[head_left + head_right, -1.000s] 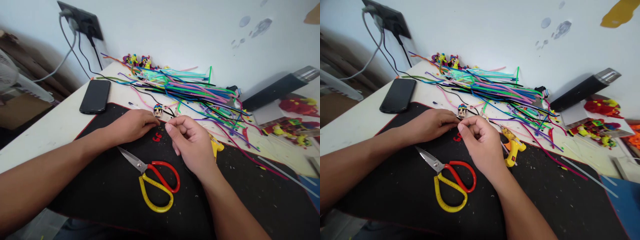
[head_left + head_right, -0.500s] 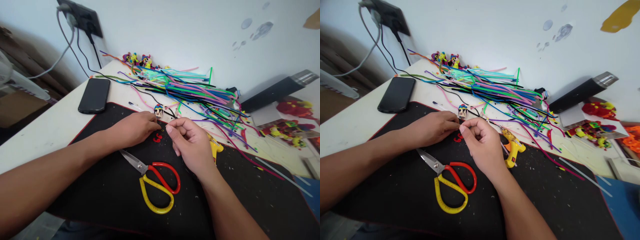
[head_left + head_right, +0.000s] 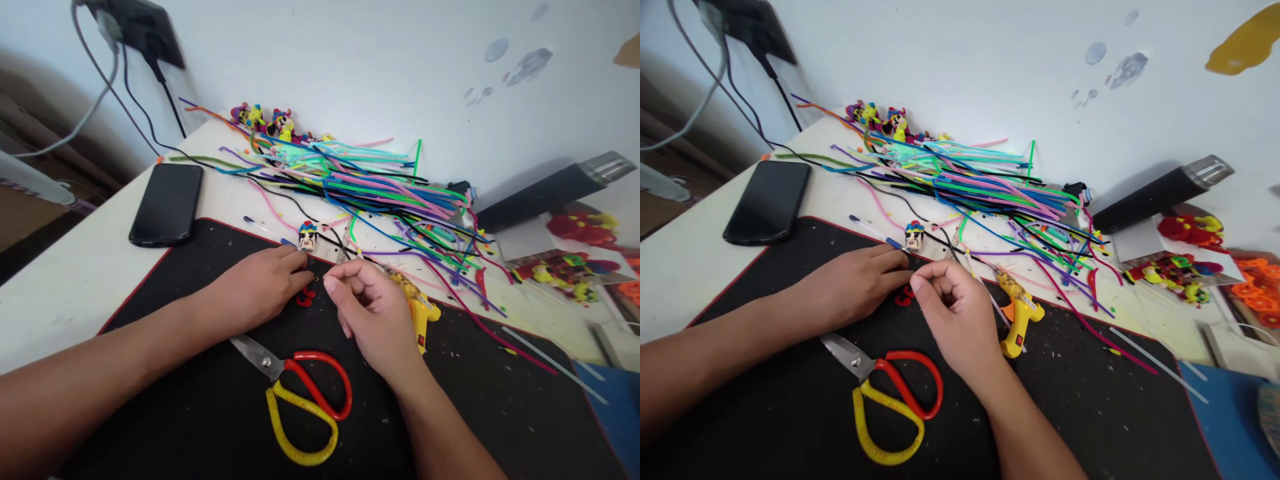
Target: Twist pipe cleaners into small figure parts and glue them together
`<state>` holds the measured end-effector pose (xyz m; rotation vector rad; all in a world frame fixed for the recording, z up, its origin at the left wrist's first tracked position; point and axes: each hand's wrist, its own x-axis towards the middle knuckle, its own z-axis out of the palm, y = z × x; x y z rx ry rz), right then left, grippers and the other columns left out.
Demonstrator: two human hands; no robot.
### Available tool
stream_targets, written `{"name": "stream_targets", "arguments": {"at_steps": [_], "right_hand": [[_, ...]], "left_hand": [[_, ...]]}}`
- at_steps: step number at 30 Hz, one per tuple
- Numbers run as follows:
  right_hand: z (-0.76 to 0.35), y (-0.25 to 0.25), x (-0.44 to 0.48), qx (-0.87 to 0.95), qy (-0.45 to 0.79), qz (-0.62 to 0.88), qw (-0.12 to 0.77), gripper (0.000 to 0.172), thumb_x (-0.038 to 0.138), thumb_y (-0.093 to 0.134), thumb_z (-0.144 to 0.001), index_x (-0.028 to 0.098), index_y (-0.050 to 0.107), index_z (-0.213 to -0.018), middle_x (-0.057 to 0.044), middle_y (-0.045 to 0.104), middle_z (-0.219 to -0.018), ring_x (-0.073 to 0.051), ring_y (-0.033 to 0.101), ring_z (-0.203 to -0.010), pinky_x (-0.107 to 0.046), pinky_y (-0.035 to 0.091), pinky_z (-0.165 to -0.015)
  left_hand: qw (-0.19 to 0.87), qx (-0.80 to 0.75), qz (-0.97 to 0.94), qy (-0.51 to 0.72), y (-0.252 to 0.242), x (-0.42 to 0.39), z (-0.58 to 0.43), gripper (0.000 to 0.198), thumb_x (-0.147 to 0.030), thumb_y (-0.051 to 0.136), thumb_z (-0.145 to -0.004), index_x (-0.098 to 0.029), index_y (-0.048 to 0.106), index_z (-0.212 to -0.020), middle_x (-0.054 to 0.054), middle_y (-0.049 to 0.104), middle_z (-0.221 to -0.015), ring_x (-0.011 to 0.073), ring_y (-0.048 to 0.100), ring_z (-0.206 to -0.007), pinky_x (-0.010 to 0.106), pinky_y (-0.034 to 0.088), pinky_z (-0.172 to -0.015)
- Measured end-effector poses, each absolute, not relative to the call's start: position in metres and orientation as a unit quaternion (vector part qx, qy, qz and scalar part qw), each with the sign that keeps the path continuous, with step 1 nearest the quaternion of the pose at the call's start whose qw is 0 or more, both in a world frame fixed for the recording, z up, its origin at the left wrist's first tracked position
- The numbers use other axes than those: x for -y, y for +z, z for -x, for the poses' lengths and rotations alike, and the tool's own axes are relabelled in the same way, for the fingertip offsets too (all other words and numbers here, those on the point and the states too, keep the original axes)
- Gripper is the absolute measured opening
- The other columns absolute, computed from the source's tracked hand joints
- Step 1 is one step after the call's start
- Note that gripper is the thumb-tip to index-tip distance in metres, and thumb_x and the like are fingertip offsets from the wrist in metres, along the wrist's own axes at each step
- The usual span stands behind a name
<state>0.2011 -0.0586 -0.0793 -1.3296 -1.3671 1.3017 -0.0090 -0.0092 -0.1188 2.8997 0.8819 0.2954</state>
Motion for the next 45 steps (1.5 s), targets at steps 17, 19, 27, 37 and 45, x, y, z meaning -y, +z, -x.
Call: {"name": "stream_targets", "arguments": {"at_steps": [17, 19, 27, 37, 45], "right_hand": [[-0.208, -0.077, 0.057, 0.517, 0.531, 0.559, 0.372, 0.016, 0.035, 0.070, -0.102, 0.022, 0.072, -0.094, 0.007, 0.050, -0.061, -0.009, 0.042, -0.045, -0.023, 0.031, -0.043], [-0.207, -0.073, 0.058, 0.515, 0.541, 0.553, 0.369, 0.014, 0.033, 0.070, -0.102, 0.021, 0.072, -0.094, 0.007, 0.050, -0.062, -0.008, 0.043, -0.045, -0.022, 0.031, -0.043], [-0.208, -0.066, 0.059, 0.483, 0.556, 0.550, 0.394, 0.014, 0.035, 0.073, -0.101, 0.022, 0.073, -0.094, 0.008, 0.049, -0.060, -0.008, 0.042, -0.044, -0.022, 0.030, -0.041], [-0.209, -0.065, 0.057, 0.455, 0.567, 0.545, 0.418, 0.015, 0.035, 0.075, -0.100, 0.022, 0.072, -0.093, 0.009, 0.048, -0.059, -0.008, 0.041, -0.043, -0.023, 0.028, -0.042], [-0.204, -0.071, 0.058, 0.449, 0.590, 0.523, 0.420, 0.017, 0.035, 0.075, -0.099, 0.021, 0.070, -0.092, 0.009, 0.047, -0.060, -0.007, 0.039, -0.043, -0.023, 0.026, -0.042]], "left_hand": [[0.202, -0.356, -0.892, 0.194, -0.122, 0.006, 0.017, 0.037, -0.005, 0.051, -0.100, -0.020, 0.080, -0.118, 0.009, 0.075, -0.108, 0.0223, 0.073, -0.096, 0.033, 0.062, -0.084], [0.225, -0.359, -0.879, 0.219, -0.121, 0.005, 0.017, 0.035, -0.007, 0.050, -0.103, -0.019, 0.080, -0.115, 0.008, 0.076, -0.106, 0.0210, 0.073, -0.095, 0.032, 0.061, -0.084], [0.256, -0.371, -0.859, 0.241, -0.117, 0.005, 0.017, 0.025, -0.013, 0.052, -0.106, -0.018, 0.077, -0.110, 0.007, 0.077, -0.105, 0.0207, 0.075, -0.096, 0.031, 0.060, -0.086], [0.199, -0.383, -0.879, 0.202, -0.122, 0.002, 0.007, 0.014, -0.019, 0.061, -0.105, -0.020, 0.076, -0.103, 0.005, 0.076, -0.098, 0.0224, 0.073, -0.090, 0.033, 0.055, -0.077], [0.126, -0.372, -0.911, 0.123, -0.116, 0.000, 0.000, 0.022, -0.019, 0.056, -0.106, -0.018, 0.077, -0.098, 0.006, 0.073, -0.092, 0.0231, 0.071, -0.084, 0.032, 0.051, -0.069]]}}
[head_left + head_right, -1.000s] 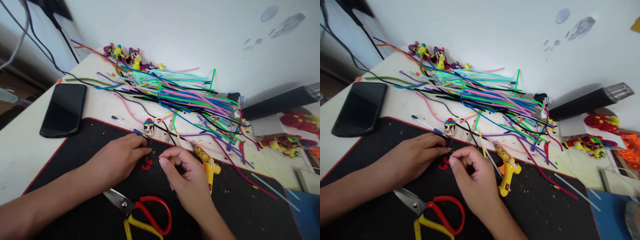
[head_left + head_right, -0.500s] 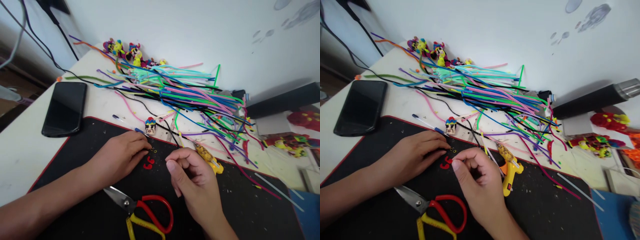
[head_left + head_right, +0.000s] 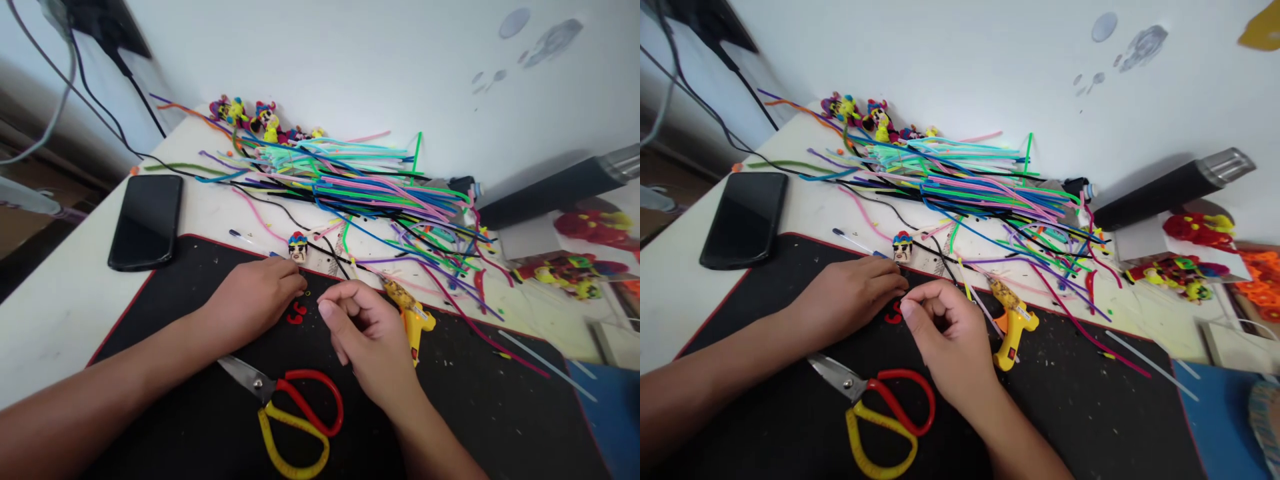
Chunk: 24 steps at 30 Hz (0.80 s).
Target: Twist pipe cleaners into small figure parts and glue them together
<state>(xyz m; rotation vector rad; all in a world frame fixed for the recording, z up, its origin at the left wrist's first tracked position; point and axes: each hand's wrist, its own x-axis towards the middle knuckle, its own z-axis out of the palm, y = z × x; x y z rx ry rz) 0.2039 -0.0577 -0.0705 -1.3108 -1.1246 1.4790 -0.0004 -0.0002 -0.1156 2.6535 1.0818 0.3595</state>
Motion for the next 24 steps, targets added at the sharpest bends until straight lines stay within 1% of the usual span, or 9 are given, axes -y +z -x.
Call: {"name": "stream_targets", "arguments": {"at_steps": [3, 7, 9, 13, 16, 24], "right_hand": [[-0.2041, -0.0741, 0.0546, 0.454, 0.588, 0.517, 0.425, 0.018, 0.036, 0.075, -0.098, 0.021, 0.069, -0.091, 0.010, 0.046, -0.058, -0.007, 0.039, -0.042, -0.022, 0.026, -0.042], [-0.2055, -0.0770, 0.0527, 0.450, 0.589, 0.519, 0.426, 0.022, 0.040, 0.076, -0.097, 0.020, 0.068, -0.092, 0.011, 0.046, -0.054, -0.007, 0.039, -0.039, -0.022, 0.027, -0.041], [-0.2055, -0.0777, 0.0529, 0.450, 0.590, 0.521, 0.421, 0.024, 0.043, 0.077, -0.096, 0.021, 0.067, -0.092, 0.011, 0.047, -0.053, -0.007, 0.039, -0.038, -0.021, 0.028, -0.040], [-0.2033, -0.0793, 0.0532, 0.461, 0.588, 0.523, 0.410, 0.027, 0.046, 0.078, -0.095, 0.021, 0.068, -0.091, 0.011, 0.047, -0.052, -0.008, 0.039, -0.039, -0.022, 0.030, -0.041], [-0.2021, -0.0805, 0.0526, 0.465, 0.586, 0.526, 0.405, 0.029, 0.048, 0.078, -0.094, 0.021, 0.067, -0.091, 0.011, 0.046, -0.053, -0.008, 0.038, -0.039, -0.022, 0.030, -0.041], [-0.2018, -0.0772, 0.0531, 0.468, 0.586, 0.528, 0.398, 0.029, 0.047, 0.077, -0.095, 0.021, 0.066, -0.090, 0.010, 0.046, -0.055, -0.008, 0.038, -0.041, -0.022, 0.027, -0.042]], "left_hand": [[0.137, -0.377, -0.910, 0.109, -0.1138, -0.0028, -0.0009, 0.022, -0.021, 0.057, -0.106, -0.018, 0.077, -0.096, 0.007, 0.073, -0.093, 0.0239, 0.071, -0.086, 0.033, 0.052, -0.072], [0.228, -0.387, -0.883, 0.135, -0.1107, -0.0082, 0.0033, 0.017, -0.021, 0.060, -0.104, -0.020, 0.076, -0.098, 0.004, 0.075, -0.099, 0.0212, 0.073, -0.093, 0.030, 0.053, -0.078], [0.249, -0.389, -0.877, 0.134, -0.1087, -0.0091, 0.0049, 0.016, -0.020, 0.061, -0.104, -0.020, 0.075, -0.097, 0.004, 0.075, -0.099, 0.0210, 0.073, -0.095, 0.030, 0.053, -0.080], [0.233, -0.391, -0.883, 0.119, -0.1061, -0.0073, 0.0036, 0.014, -0.018, 0.064, -0.102, -0.020, 0.077, -0.097, 0.004, 0.076, -0.099, 0.0224, 0.073, -0.098, 0.031, 0.052, -0.081], [0.220, -0.396, -0.885, 0.112, -0.1062, -0.0057, 0.0019, 0.011, -0.018, 0.067, -0.100, -0.020, 0.077, -0.095, 0.004, 0.076, -0.097, 0.0227, 0.073, -0.095, 0.031, 0.052, -0.080], [0.214, -0.389, -0.884, 0.145, -0.1121, -0.0059, 0.0034, 0.013, -0.017, 0.067, -0.101, -0.019, 0.077, -0.094, 0.003, 0.078, -0.096, 0.0212, 0.073, -0.093, 0.031, 0.054, -0.082]]}}
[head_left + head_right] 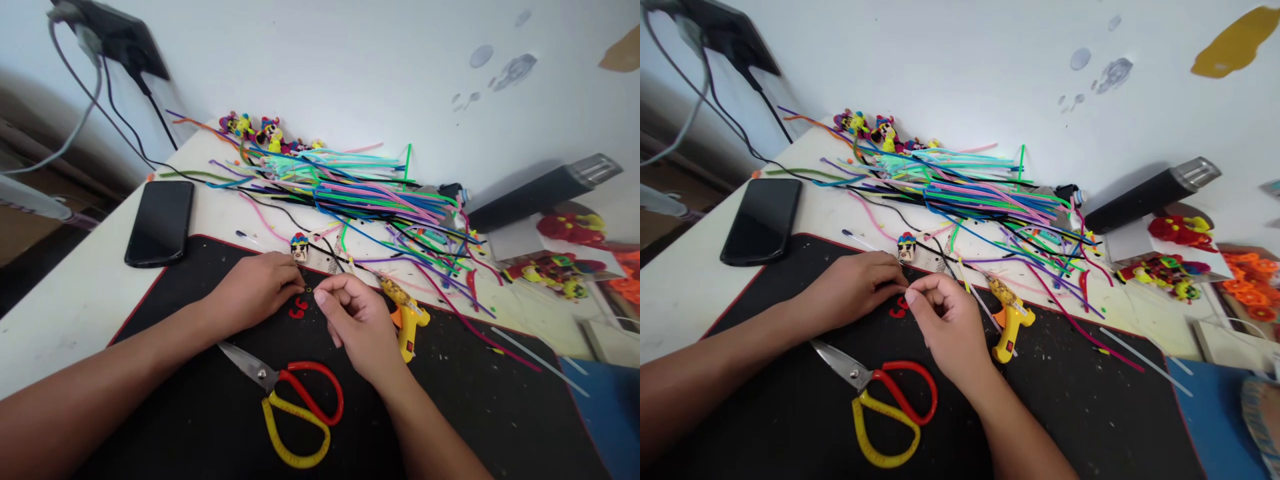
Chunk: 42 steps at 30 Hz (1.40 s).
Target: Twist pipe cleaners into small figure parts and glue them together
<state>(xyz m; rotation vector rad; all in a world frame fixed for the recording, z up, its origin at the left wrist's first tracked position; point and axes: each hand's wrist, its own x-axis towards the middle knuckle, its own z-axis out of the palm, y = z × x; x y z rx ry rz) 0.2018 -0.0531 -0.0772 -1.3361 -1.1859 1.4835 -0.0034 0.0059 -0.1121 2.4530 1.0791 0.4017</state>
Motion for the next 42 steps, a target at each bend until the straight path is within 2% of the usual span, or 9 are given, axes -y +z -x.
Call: {"name": "stream_targets", "arguments": {"at_steps": [9, 13, 21, 33, 42], "right_hand": [[-0.201, -0.074, 0.059, 0.466, 0.570, 0.535, 0.415, 0.023, 0.042, 0.076, -0.098, 0.020, 0.070, -0.092, 0.010, 0.046, -0.057, -0.007, 0.039, -0.042, -0.022, 0.027, -0.042], [-0.204, -0.072, 0.058, 0.457, 0.577, 0.533, 0.417, 0.025, 0.043, 0.076, -0.098, 0.020, 0.068, -0.091, 0.010, 0.046, -0.055, -0.007, 0.040, -0.040, -0.021, 0.028, -0.040], [-0.202, -0.069, 0.056, 0.461, 0.576, 0.530, 0.419, 0.023, 0.043, 0.077, -0.097, 0.021, 0.069, -0.091, 0.010, 0.048, -0.055, -0.008, 0.041, -0.040, -0.022, 0.030, -0.040], [-0.208, -0.066, 0.055, 0.461, 0.561, 0.532, 0.436, 0.027, 0.047, 0.077, -0.095, 0.022, 0.067, -0.092, 0.011, 0.047, -0.052, -0.008, 0.041, -0.038, -0.021, 0.033, -0.039], [-0.205, -0.069, 0.056, 0.461, 0.570, 0.523, 0.435, 0.030, 0.049, 0.077, -0.094, 0.021, 0.066, -0.090, 0.011, 0.046, -0.051, -0.008, 0.039, -0.038, -0.021, 0.031, -0.039]], "left_hand": [[0.237, -0.380, -0.877, 0.174, -0.117, -0.008, 0.010, 0.021, -0.015, 0.061, -0.103, -0.021, 0.081, -0.101, 0.004, 0.081, -0.101, 0.0212, 0.075, -0.097, 0.031, 0.056, -0.086], [0.256, -0.365, -0.877, 0.179, -0.113, -0.007, 0.017, 0.018, -0.017, 0.061, -0.104, -0.021, 0.079, -0.105, 0.005, 0.079, -0.103, 0.0210, 0.075, -0.099, 0.031, 0.057, -0.088], [0.216, -0.348, -0.893, 0.186, -0.113, -0.002, 0.022, 0.029, -0.013, 0.049, -0.104, -0.018, 0.075, -0.115, 0.007, 0.075, -0.104, 0.0229, 0.072, -0.097, 0.034, 0.058, -0.088], [0.214, -0.350, -0.898, 0.158, -0.114, -0.009, 0.008, 0.020, -0.018, 0.056, -0.106, -0.020, 0.076, -0.103, 0.005, 0.075, -0.100, 0.0209, 0.073, -0.093, 0.031, 0.054, -0.081], [0.214, -0.364, -0.899, 0.119, -0.106, -0.010, 0.001, 0.015, -0.020, 0.060, -0.103, -0.020, 0.074, -0.099, 0.005, 0.074, -0.099, 0.0217, 0.072, -0.093, 0.030, 0.053, -0.079]]}}
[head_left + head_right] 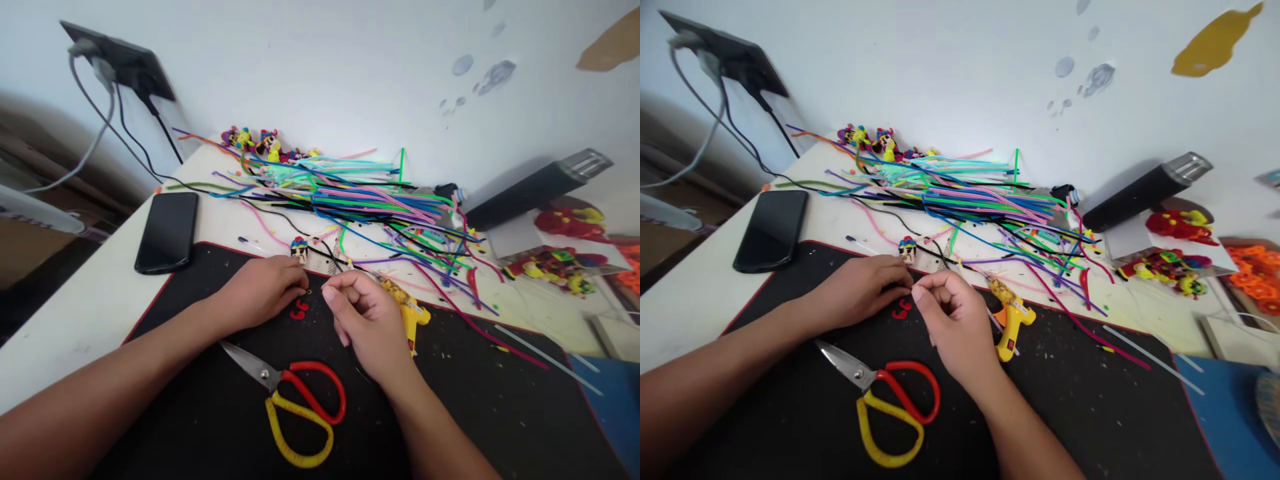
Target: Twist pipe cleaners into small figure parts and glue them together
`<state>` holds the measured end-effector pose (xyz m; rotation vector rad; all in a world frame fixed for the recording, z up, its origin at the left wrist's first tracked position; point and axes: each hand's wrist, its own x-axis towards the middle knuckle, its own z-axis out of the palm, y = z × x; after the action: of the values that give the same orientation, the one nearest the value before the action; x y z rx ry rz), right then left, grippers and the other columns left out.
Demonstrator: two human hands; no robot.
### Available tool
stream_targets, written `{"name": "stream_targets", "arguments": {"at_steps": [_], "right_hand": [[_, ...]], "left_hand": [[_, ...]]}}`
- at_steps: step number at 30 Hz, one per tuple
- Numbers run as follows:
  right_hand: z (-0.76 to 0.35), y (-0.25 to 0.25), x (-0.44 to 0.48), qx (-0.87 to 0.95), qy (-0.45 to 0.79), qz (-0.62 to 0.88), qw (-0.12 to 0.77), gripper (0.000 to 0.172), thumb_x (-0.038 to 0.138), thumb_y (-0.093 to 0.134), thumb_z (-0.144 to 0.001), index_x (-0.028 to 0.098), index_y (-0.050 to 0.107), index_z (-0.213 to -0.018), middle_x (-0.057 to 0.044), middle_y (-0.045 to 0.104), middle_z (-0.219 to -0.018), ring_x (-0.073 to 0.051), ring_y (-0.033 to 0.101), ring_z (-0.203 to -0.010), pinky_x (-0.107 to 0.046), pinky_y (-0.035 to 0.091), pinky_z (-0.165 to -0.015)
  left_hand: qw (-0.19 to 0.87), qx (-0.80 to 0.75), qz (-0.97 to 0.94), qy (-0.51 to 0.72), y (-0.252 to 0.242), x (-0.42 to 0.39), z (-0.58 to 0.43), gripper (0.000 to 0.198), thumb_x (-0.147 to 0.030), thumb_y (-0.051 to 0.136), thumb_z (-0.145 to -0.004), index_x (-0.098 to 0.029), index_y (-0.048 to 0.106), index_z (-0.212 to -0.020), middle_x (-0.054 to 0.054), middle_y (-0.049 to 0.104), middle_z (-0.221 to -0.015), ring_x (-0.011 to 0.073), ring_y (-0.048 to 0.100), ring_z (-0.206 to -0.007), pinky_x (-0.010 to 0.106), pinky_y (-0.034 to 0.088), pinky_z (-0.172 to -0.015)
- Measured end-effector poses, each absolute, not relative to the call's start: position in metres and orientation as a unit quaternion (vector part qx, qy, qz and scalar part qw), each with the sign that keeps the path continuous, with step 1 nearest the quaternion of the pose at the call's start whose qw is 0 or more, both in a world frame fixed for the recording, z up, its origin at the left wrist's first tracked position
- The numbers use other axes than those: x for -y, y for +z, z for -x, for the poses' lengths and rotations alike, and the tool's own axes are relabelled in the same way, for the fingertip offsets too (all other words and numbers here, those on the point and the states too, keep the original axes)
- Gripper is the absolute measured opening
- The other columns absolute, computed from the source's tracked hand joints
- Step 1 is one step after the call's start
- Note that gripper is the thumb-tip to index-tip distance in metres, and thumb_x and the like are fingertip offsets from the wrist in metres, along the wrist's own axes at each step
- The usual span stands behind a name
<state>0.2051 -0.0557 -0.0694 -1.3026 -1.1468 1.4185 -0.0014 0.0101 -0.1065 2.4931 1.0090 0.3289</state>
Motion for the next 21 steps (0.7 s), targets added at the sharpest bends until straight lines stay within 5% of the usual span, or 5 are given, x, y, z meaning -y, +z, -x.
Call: {"name": "stream_targets", "arguments": {"at_steps": [13, 17, 21], "right_hand": [[-0.208, -0.084, 0.051, 0.514, 0.519, 0.528, 0.432, 0.023, 0.044, 0.071, -0.096, 0.022, 0.066, -0.092, 0.010, 0.046, -0.057, -0.010, 0.040, -0.043, -0.025, 0.028, -0.044], [-0.208, -0.089, 0.051, 0.552, 0.473, 0.541, 0.423, 0.018, 0.039, 0.068, -0.099, 0.022, 0.067, -0.094, 0.009, 0.046, -0.059, -0.012, 0.041, -0.048, -0.026, 0.030, -0.049], [-0.206, -0.090, 0.054, 0.598, 0.412, 0.544, 0.419, 0.012, 0.033, 0.067, -0.099, 0.022, 0.069, -0.094, 0.008, 0.047, -0.062, -0.013, 0.042, -0.054, -0.027, 0.031, -0.053]], "left_hand": [[0.243, -0.379, -0.878, 0.162, -0.104, -0.008, 0.002, 0.013, -0.024, 0.060, -0.097, -0.020, 0.070, -0.090, 0.003, 0.070, -0.087, 0.0196, 0.067, -0.079, 0.029, 0.048, -0.071], [0.414, -0.435, -0.750, 0.277, -0.093, -0.003, 0.001, 0.022, -0.040, 0.068, -0.094, -0.019, 0.071, -0.088, 0.001, 0.070, -0.082, 0.0171, 0.063, -0.073, 0.028, 0.049, -0.069], [0.620, -0.447, -0.557, 0.326, -0.083, 0.006, -0.003, 0.034, -0.049, 0.083, -0.081, -0.018, 0.070, -0.087, -0.005, 0.057, -0.063, 0.0100, 0.047, -0.052, 0.023, 0.035, -0.051]]}}
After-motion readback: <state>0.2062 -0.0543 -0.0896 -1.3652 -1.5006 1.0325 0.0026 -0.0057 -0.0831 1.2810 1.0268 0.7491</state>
